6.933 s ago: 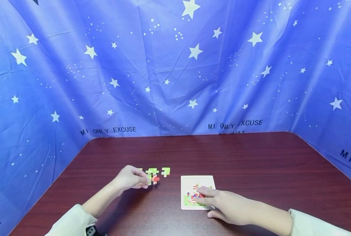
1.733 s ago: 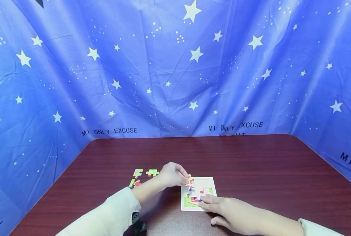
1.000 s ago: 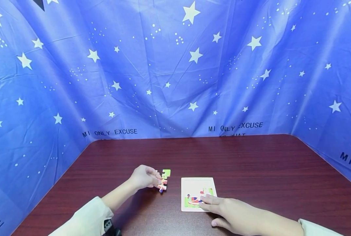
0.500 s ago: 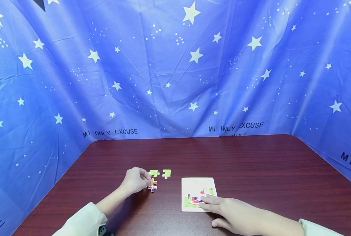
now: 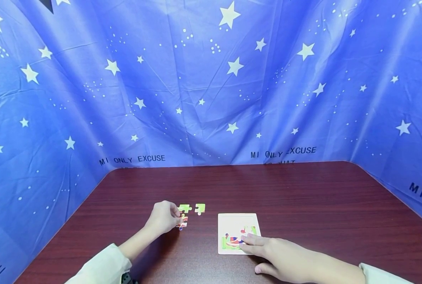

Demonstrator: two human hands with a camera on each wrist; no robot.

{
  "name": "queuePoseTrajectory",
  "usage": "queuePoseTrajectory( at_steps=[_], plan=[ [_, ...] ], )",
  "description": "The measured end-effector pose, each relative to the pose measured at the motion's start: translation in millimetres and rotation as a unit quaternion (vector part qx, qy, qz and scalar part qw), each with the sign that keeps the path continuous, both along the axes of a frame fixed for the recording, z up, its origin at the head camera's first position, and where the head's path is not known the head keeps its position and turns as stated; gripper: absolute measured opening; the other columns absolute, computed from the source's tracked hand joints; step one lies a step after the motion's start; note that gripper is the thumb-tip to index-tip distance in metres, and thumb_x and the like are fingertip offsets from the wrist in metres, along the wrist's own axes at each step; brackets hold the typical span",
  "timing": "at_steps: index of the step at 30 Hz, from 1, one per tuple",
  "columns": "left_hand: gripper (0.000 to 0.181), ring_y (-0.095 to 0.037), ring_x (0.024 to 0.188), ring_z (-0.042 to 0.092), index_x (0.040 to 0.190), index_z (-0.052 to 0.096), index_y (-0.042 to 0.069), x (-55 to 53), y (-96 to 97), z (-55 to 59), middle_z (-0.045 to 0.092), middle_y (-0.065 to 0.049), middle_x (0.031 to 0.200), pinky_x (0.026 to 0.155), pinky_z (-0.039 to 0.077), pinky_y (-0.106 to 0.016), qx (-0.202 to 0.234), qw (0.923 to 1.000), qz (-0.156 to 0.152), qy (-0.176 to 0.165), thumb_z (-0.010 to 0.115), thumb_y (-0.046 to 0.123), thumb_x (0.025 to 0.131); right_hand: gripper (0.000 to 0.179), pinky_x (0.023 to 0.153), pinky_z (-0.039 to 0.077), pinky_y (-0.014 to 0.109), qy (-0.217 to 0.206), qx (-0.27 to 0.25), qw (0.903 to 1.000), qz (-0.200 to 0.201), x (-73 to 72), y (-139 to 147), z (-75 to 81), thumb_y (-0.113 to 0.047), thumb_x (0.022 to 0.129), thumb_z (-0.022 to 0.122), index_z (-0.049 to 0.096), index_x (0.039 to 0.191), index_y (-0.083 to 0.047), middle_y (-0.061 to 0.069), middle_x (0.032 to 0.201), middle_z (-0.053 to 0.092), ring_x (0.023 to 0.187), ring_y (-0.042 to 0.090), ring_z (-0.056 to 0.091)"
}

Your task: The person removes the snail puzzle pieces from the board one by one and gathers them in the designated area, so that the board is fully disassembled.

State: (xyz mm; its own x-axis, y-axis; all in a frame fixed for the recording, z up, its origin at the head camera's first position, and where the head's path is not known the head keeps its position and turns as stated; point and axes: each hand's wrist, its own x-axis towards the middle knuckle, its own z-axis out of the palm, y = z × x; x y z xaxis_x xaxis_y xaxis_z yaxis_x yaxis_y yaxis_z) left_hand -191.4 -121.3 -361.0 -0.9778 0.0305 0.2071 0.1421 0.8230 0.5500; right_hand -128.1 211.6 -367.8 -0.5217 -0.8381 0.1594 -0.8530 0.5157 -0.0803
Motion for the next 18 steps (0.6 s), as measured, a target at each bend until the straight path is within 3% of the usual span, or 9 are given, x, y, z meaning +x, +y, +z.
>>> queuePoseTrajectory(
  at_steps=[13, 18],
  plan=[
    [0.02, -0.006, 0.054, 0.054, 0.062, 0.062, 0.008, -0.3, -1.2, 1.0, 0.063, 0.001, 0.055, 0.054, 0.045, -0.023, 0.0, 1.0, -0.002, 0.001, 0.081, 0.004, 0.068, 0.048, 0.092, 0.054, 0.032, -0.006, 0.002, 1.0, -0.001, -0.6, -0.2, 0.2, -0.035, 0.095, 0.057, 0.053, 0.137, -0.013, 0.007, 0.144, 0.052, 0.131, 0.023, 0.053],
    [0.017, -0.007, 0.056, 0.053, 0.062, 0.064, 0.009, -3.0, 0.8, 6.8, 0.063, 0.002, 0.056, 0.055, 0.045, -0.023, 0.001, 0.9999, -0.008, 0.011, 0.079, 0.007, 0.069, 0.048, 0.092, 0.054, 0.032, -0.009, 0.0, 1.0, 0.001, -0.4, -0.1, 0.4, -0.035, 0.096, 0.057, 0.053, 0.137, -0.013, 0.008, 0.144, 0.052, 0.131, 0.024, 0.053]
  ],
)
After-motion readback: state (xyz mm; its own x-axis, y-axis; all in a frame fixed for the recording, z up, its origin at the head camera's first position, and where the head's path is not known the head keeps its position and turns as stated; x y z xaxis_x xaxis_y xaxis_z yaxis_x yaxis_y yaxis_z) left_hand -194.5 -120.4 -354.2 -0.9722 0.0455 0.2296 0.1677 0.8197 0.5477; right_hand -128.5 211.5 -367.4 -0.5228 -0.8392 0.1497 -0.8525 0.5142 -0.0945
